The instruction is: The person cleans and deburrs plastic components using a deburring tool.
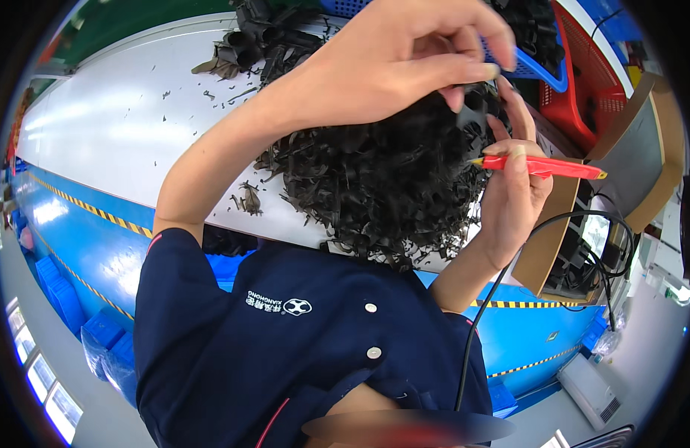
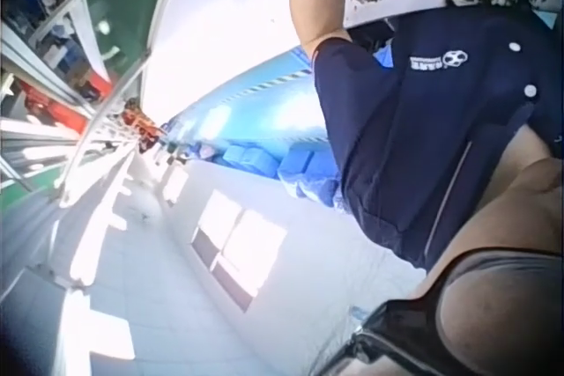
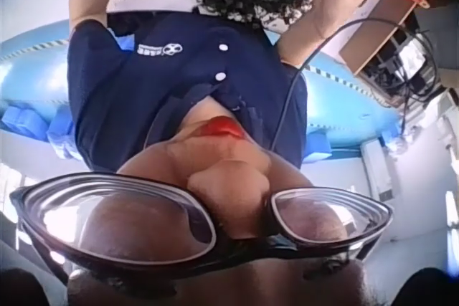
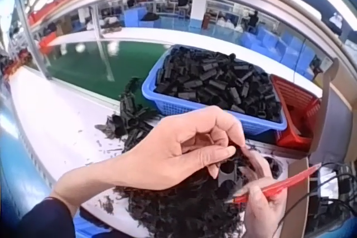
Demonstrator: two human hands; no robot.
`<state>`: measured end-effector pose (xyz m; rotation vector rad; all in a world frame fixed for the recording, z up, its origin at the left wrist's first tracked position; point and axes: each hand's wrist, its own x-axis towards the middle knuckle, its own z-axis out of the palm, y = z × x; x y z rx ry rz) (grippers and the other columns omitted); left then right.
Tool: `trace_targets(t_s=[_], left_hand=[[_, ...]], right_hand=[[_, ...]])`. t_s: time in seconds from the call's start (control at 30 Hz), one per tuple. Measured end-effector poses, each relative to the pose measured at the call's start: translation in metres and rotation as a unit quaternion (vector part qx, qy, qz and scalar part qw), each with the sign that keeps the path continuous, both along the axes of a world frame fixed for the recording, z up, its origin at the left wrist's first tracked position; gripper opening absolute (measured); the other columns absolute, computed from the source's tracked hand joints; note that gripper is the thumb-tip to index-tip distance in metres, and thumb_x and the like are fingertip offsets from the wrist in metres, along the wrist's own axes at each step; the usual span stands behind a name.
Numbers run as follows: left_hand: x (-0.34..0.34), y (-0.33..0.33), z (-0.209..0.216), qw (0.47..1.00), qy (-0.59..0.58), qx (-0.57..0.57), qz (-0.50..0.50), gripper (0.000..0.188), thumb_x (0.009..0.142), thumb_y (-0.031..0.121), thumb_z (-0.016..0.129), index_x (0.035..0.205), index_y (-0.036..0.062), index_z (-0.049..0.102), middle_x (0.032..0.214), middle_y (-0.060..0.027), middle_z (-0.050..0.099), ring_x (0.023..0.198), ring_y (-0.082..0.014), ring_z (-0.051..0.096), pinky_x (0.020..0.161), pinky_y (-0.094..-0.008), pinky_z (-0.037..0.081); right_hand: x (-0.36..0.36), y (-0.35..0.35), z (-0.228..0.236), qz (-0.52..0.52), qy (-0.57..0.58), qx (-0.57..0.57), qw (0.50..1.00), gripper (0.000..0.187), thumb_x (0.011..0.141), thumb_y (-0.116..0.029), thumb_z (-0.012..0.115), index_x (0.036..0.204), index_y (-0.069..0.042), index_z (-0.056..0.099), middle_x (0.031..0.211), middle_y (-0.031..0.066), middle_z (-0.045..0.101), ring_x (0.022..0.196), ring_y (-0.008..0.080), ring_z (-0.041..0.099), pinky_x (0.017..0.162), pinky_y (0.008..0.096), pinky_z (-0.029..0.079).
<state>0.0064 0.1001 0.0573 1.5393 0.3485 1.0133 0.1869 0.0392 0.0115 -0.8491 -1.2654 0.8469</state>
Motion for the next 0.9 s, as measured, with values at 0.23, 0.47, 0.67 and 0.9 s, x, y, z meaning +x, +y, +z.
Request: trace_targets(t_s=[0.23, 0.47, 0.67, 0.9], left_hand=[[0.01, 0.017, 0.008, 0.985, -0.129, -0.108, -0.032, 0.014, 0.09, 0.01, 0.045, 0.1, 0.0017, 0.049, 0.068, 0.0025, 0.045, 0.049, -0.0012, 0.038, 0.041, -0.0154, 0.03], [-0.015, 0.019, -0.006, 0.976, 0.062, -0.032, 0.208, 0.017, 0.082, 0.011, 0.058, 0.095, 0.0007, 0.055, 0.072, 0.0004, 0.048, 0.063, -0.0032, 0.045, 0.054, -0.0162, 0.035], [-0.024, 0.001, -0.021, 0.827, 0.184, 0.443, 0.294, 0.03, 0.063, -0.001, 0.061, 0.092, 0.0039, 0.062, 0.106, -0.0081, 0.057, 0.098, -0.025, 0.052, 0.084, -0.0351, 0.04], [0.0, -0.016, -0.03, 0.895, 0.102, 0.377, 0.217, 0.042, 0.054, -0.001, 0.063, 0.095, 0.0085, 0.062, 0.103, -0.0047, 0.06, 0.096, -0.0234, 0.054, 0.081, -0.033, 0.041]], right_hand=[[0.007, 0.001, 0.007, 0.131, -0.125, -0.058, 0.982, 0.014, 0.083, -0.01, 0.052, 0.083, 0.004, 0.054, 0.082, 0.0162, 0.059, 0.072, 0.0171, 0.054, 0.068, 0.0283, 0.043], [0.009, -0.001, 0.0, 0.169, 0.249, -0.094, 0.949, 0.029, 0.091, -0.029, 0.042, 0.086, -0.001, 0.049, 0.106, 0.021, 0.048, 0.094, 0.0297, 0.051, 0.074, 0.039, 0.049], [-0.009, 0.001, 0.009, 0.248, 0.441, -0.131, 0.853, 0.033, 0.094, -0.031, 0.03, 0.088, -0.004, 0.048, 0.117, 0.0241, 0.041, 0.094, 0.0293, 0.051, 0.066, 0.0352, 0.049], [-0.02, -0.011, 0.014, 0.276, 0.424, -0.217, 0.835, 0.033, 0.094, -0.03, 0.026, 0.092, -0.003, 0.045, 0.097, 0.0233, 0.053, 0.09, 0.0305, 0.056, 0.077, 0.0398, 0.049]])
